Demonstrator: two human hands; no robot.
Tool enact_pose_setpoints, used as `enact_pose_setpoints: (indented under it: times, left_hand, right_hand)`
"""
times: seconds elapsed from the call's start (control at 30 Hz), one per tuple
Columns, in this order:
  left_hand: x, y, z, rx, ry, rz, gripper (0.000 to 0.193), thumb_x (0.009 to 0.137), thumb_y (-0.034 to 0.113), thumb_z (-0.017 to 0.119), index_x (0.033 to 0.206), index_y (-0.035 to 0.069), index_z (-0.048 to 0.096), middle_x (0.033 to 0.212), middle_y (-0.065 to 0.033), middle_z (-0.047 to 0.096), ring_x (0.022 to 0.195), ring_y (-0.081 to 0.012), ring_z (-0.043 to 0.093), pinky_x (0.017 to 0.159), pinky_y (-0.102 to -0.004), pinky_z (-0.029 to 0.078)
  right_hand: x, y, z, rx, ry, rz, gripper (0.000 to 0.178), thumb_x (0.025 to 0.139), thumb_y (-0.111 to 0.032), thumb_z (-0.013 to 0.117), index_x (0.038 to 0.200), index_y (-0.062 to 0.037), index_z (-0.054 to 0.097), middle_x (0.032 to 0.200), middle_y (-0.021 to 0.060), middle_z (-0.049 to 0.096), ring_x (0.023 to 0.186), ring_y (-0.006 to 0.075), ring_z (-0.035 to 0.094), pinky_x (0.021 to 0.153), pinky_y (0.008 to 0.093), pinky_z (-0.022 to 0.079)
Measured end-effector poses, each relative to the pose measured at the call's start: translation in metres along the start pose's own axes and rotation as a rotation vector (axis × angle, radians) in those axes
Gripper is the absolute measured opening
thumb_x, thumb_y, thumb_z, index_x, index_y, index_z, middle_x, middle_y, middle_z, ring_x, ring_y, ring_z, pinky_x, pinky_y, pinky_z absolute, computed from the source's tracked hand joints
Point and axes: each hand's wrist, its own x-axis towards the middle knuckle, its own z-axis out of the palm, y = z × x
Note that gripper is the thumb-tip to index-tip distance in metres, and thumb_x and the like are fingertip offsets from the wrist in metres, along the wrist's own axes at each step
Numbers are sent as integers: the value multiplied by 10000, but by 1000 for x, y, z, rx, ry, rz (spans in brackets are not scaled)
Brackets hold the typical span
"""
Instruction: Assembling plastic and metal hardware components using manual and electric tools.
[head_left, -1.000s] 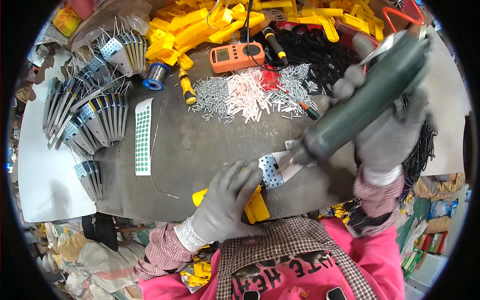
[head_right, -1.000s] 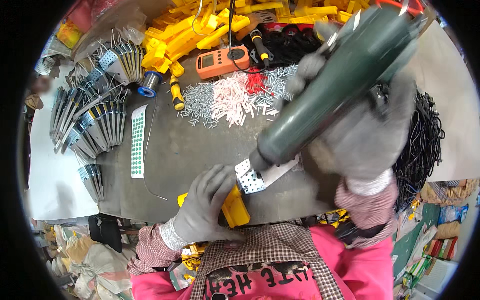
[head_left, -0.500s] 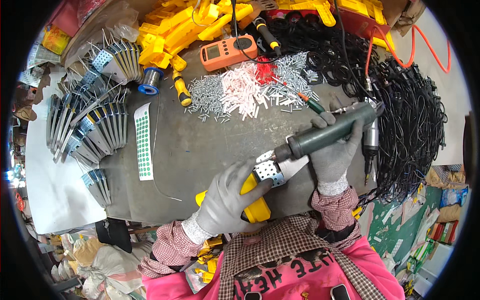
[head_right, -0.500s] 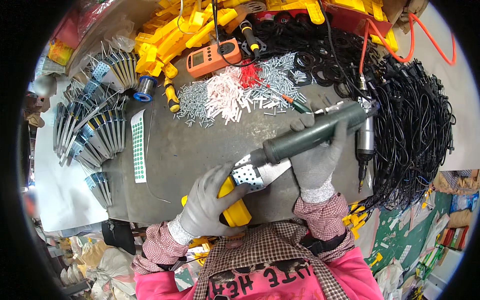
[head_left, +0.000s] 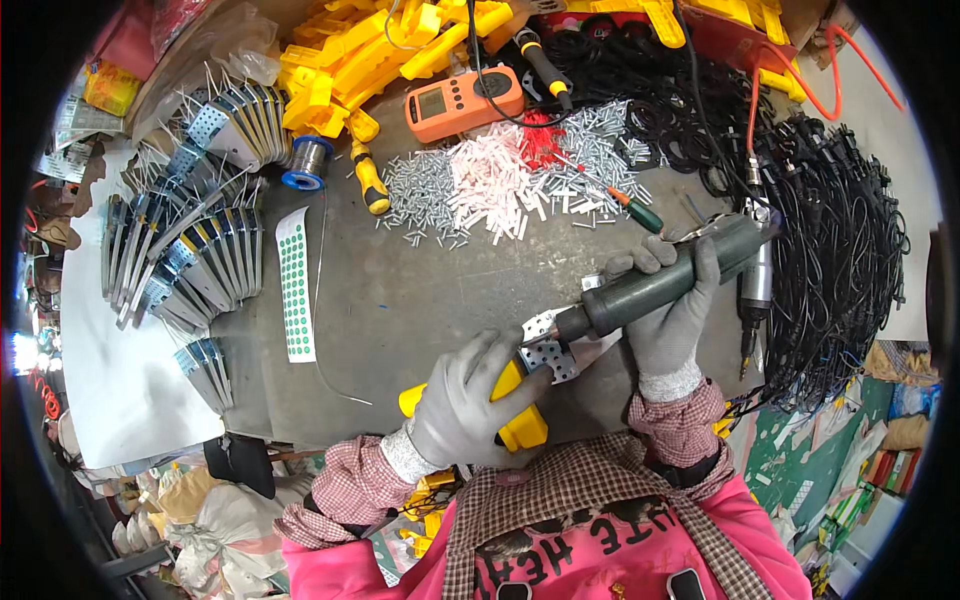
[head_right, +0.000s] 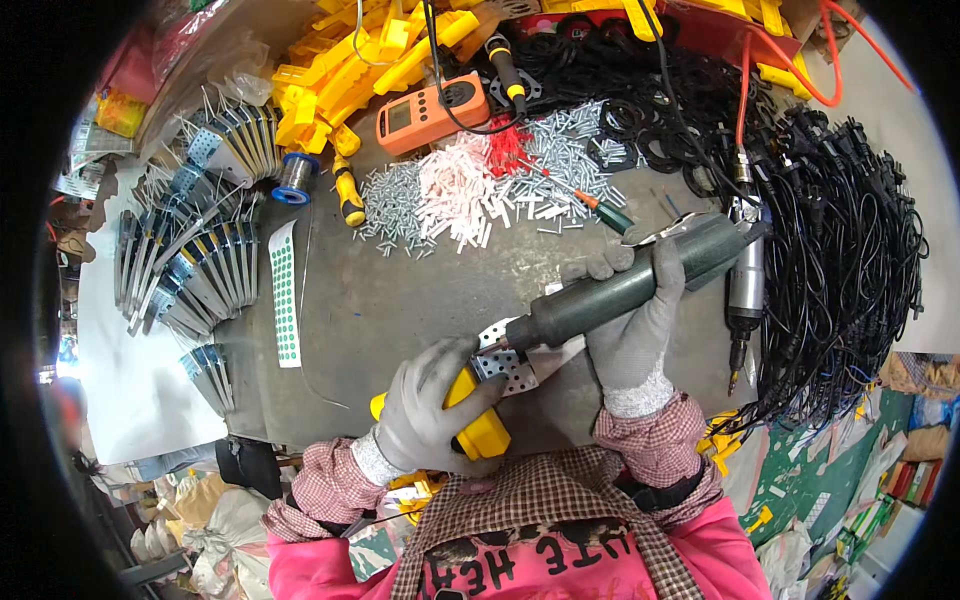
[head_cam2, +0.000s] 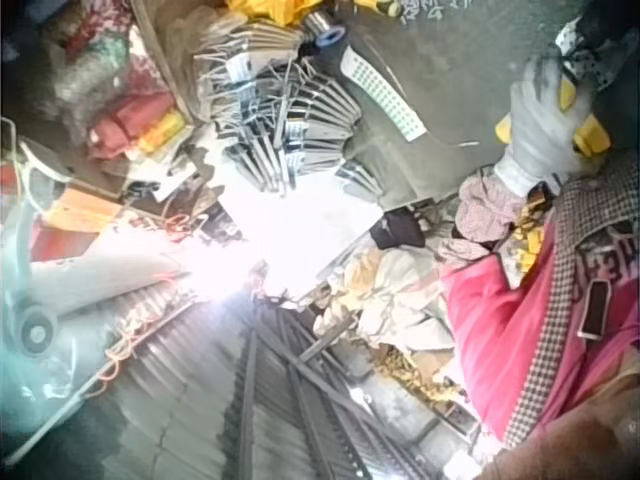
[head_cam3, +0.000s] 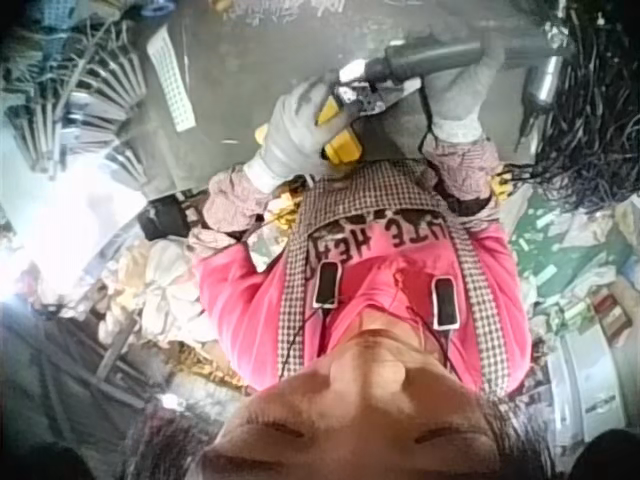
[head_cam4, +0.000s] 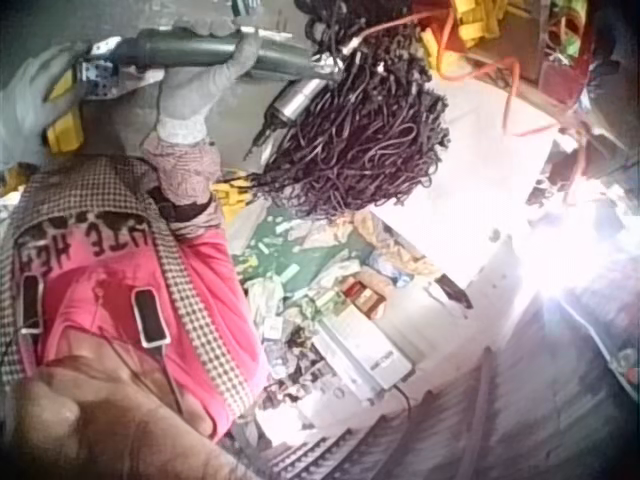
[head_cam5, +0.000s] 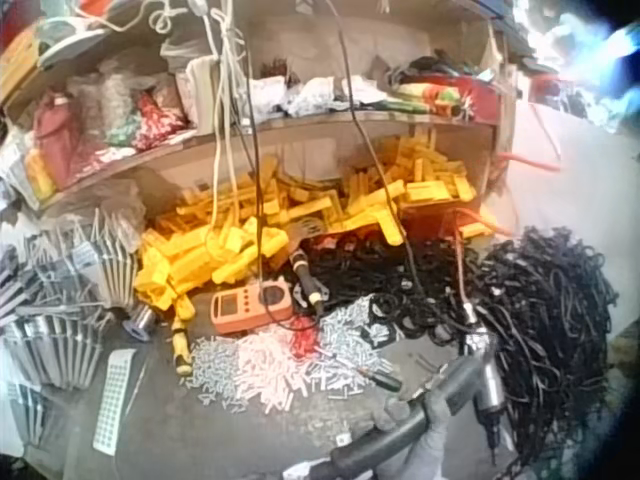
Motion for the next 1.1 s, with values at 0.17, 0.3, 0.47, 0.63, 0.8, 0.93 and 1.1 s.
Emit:
enact_pose_setpoints:
  times: [0.17, 0.3, 0.47, 0.63, 0.8, 0.93, 1.1]
  left_hand:
    - [2, 2, -1, 6, -12, -15, 807, 407, 434, 851, 1131, 119, 685, 1338, -251, 505, 1169, -423, 549, 918, -499, 475]
    - [2, 2, 0, 5, -4, -34, 824, 414, 409, 846, 1170, 137, 663, 1355, -227, 492, 1167, -408, 541, 885, -478, 472]
    - [2, 2, -1, 3, -15, -38, 848, 417, 390, 848, 1208, 163, 641, 1366, -206, 480, 1174, -394, 527, 849, -458, 475]
    - [-1, 4, -4, 14, -77, -67, 850, 446, 393, 850, 1233, 167, 624, 1386, -208, 469, 1210, -407, 495, 860, -471, 477]
    - [-1, 6, -2, 12, -58, -54, 871, 465, 385, 849, 1251, 113, 594, 1393, -194, 483, 1202, -413, 505, 924, -488, 459]
    - [-2, 6, 0, -26, 12, -55, 892, 502, 373, 853, 1269, 34, 545, 1359, -178, 522, 1189, -405, 520, 982, -492, 441]
    - [3, 8, 0, -7, 4, -62, 892, 513, 372, 854, 1273, 27, 538, 1355, -180, 523, 1187, -402, 518, 983, -493, 440]
  right_hand:
    - [1, -2, 3, -13, 29, 7, 319, 944, -421, 640, 1053, -150, 510, 837, -20, 538, 784, 113, 560, 835, 382, 509]
    - [1, -2, 3, -10, 44, -19, 299, 958, -370, 640, 1021, -110, 508, 809, -18, 511, 771, 113, 548, 887, 381, 467]
    - [0, -3, 4, 39, 34, -14, 307, 946, -393, 641, 1030, -126, 515, 812, -23, 505, 759, 111, 540, 859, 377, 481]
    - [-6, -13, 10, 213, -32, 12, 298, 946, -352, 643, 1054, -102, 521, 770, -25, 468, 713, 110, 487, 883, 374, 432]
    - [-18, -27, -11, 225, -47, -63, 330, 928, -380, 647, 1059, -94, 548, 763, -11, 430, 717, 133, 461, 891, 404, 437]
    - [-21, -21, -2, 162, -31, -45, 311, 943, -365, 642, 1036, -85, 545, 726, -34, 432, 683, 111, 459, 847, 372, 411]
    - [-19, -18, -3, 154, -27, -36, 312, 940, -369, 644, 1022, -84, 549, 723, -34, 425, 681, 111, 456, 846, 374, 415]
